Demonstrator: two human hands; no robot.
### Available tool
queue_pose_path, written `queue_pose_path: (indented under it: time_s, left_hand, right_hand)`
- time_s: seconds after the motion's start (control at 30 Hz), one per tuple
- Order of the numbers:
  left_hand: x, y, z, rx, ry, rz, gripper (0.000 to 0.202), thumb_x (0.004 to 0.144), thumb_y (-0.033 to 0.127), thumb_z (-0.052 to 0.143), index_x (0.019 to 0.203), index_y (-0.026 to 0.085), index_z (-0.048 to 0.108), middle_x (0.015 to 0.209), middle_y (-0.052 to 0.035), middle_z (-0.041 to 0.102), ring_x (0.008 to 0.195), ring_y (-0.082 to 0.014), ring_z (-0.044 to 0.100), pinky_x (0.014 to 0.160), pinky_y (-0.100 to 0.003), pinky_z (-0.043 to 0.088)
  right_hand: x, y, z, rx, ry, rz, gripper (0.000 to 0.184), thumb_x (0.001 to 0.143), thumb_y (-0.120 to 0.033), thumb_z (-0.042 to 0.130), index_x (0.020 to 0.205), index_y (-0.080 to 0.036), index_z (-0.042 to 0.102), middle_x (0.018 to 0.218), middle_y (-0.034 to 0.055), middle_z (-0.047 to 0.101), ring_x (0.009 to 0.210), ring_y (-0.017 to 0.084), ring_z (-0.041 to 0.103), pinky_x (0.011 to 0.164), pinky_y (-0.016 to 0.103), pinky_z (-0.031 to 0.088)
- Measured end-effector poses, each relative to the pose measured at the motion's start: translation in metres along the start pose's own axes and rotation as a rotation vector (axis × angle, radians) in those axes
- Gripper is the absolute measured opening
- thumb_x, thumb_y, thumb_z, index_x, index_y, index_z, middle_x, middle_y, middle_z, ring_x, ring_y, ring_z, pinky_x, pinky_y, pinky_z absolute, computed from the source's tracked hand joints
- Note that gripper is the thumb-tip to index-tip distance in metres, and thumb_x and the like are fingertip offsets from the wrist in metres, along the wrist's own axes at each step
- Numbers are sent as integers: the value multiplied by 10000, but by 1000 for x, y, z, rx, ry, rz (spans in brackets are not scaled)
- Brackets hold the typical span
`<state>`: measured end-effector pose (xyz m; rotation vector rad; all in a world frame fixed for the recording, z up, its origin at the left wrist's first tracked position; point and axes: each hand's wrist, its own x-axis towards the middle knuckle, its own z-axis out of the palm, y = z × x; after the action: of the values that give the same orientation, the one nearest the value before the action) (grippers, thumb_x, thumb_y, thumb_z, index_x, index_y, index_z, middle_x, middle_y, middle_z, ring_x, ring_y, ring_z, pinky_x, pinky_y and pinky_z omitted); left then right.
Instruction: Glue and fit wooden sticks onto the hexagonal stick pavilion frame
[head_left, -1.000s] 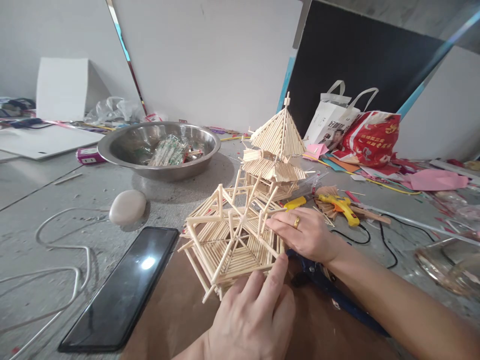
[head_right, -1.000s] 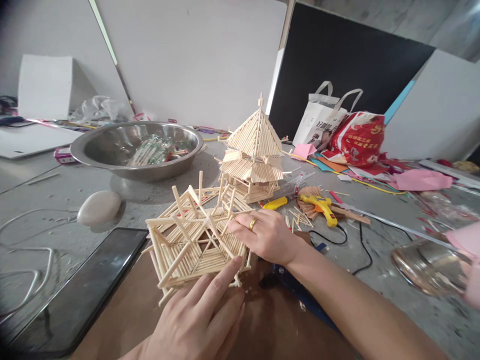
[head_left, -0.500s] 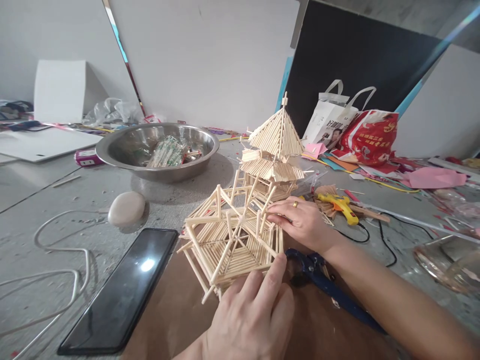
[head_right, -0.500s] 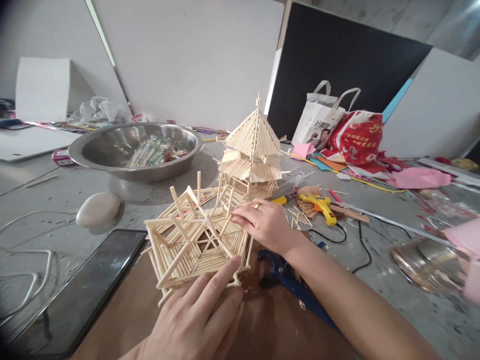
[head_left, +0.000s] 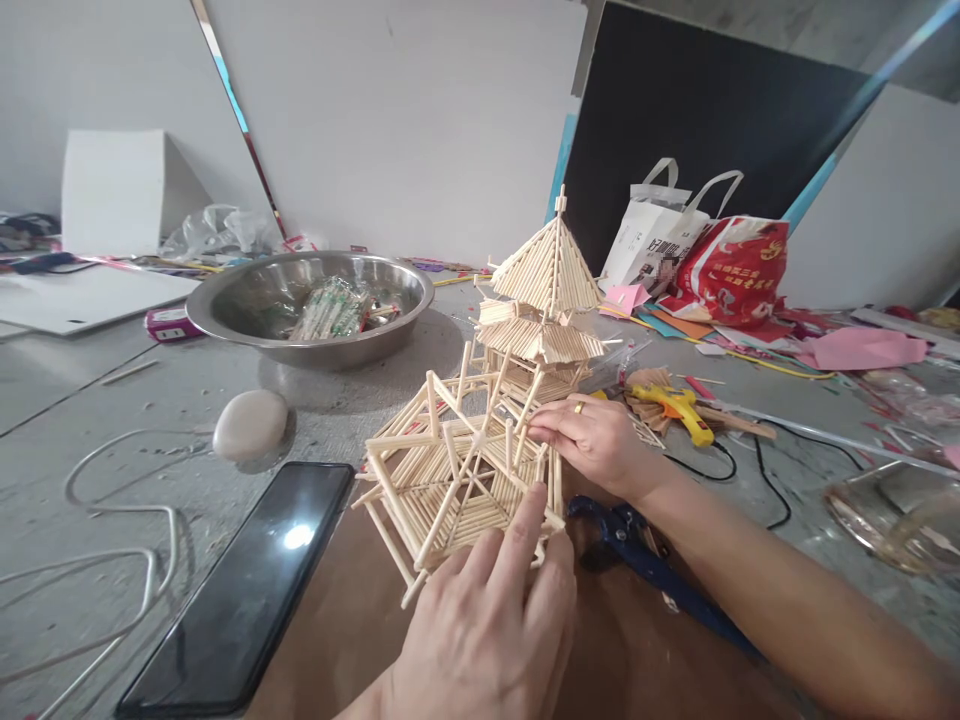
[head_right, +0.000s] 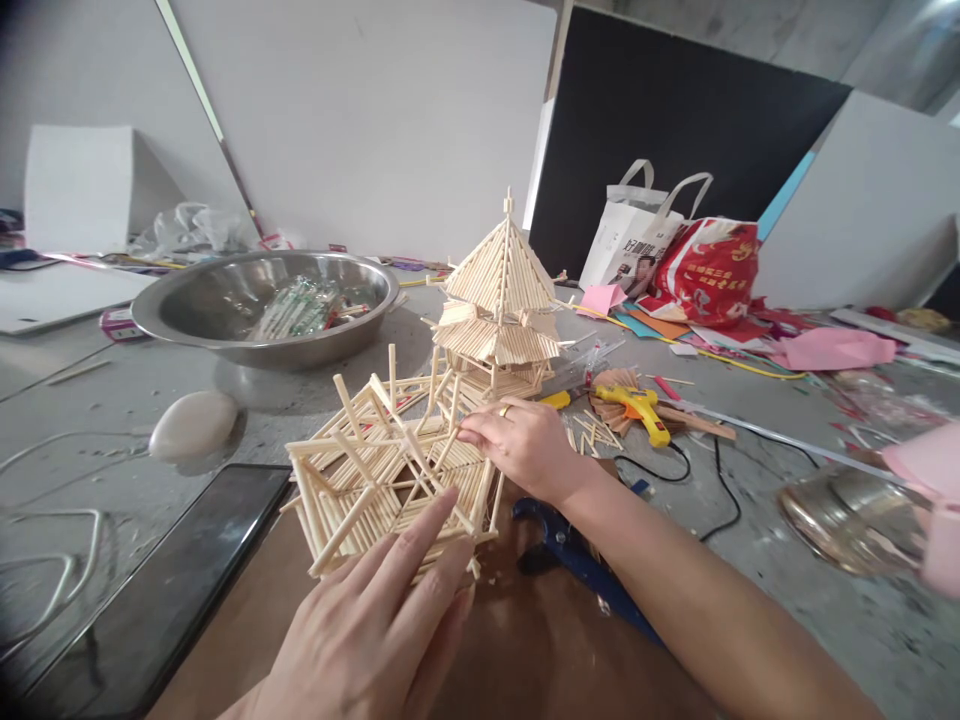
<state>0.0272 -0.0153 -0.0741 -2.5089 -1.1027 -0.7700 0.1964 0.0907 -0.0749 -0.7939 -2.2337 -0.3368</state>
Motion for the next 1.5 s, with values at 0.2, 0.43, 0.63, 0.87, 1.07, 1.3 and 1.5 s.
queue_pose_path:
  time_s: [0.2, 0.43, 0.63, 0.87, 1.07, 1.3, 1.5]
  left_hand:
    - [-1, 1, -2, 14, 4, 1, 225, 778, 189, 435, 893, 174, 628, 1121, -120, 620, 621, -188, 625, 447, -296, 516]
    - [0, 1, 1, 14, -25, -1, 220, 774, 189, 439, 885, 175, 628, 1121, -120, 620, 625, -191, 625, 441, -299, 516]
    - [-1, 1, 0, 15, -5, 8, 207, 770, 184, 441, 853, 176, 630, 1105, -120, 628, 610, -185, 620, 439, -292, 510]
    - [-2, 1, 1, 19, 13, -7, 203, 775, 187, 436, 855, 185, 623, 1112, -105, 626, 612, -185, 615, 429, -290, 500]
    - [-3, 1, 1, 34, -16, 1, 183, 761, 203, 465, 855, 191, 622, 1111, -101, 627, 625, -175, 616, 440, -266, 492]
    - [-2, 2, 3, 34, 1, 0, 164, 764, 195, 466, 844, 189, 609, 1121, -105, 619, 614, -173, 604, 445, -276, 485]
    - [-5, 4, 7, 35, 27, -15, 167, 784, 187, 432, 821, 195, 594, 1135, -103, 607, 613, -180, 595, 433, -291, 471]
  right_hand:
    - [0, 0, 0, -18, -11, -16, 178, 833, -234, 524, 758, -154, 665, 706, 32, 712, 677, 129, 644, 649, 236, 510]
    - [-1, 1, 1, -18, -2, -2, 172, 829, -255, 532, 756, -165, 659, 725, 18, 715, 647, 119, 637, 632, 226, 505]
    - [-1, 1, 1, -28, -15, -3, 192, 841, -262, 513, 752, -171, 657, 718, 16, 715, 639, 114, 637, 629, 219, 500]
    - [-4, 3, 0, -12, -4, -21, 113, 815, -238, 554, 828, -168, 641, 769, 9, 720, 663, 118, 647, 634, 232, 507]
    - [-8, 5, -6, 16, -61, -190, 206, 845, -136, 448, 959, -155, 619, 915, 64, 707, 870, 141, 643, 725, 260, 511]
    - [-8, 6, -5, -81, -39, -278, 224, 838, -141, 435, 974, -137, 614, 901, 82, 705, 815, 156, 649, 666, 264, 502]
    - [-7, 4, -5, -120, -46, -294, 213, 836, -149, 435, 948, -116, 614, 878, 92, 703, 784, 160, 647, 650, 262, 485]
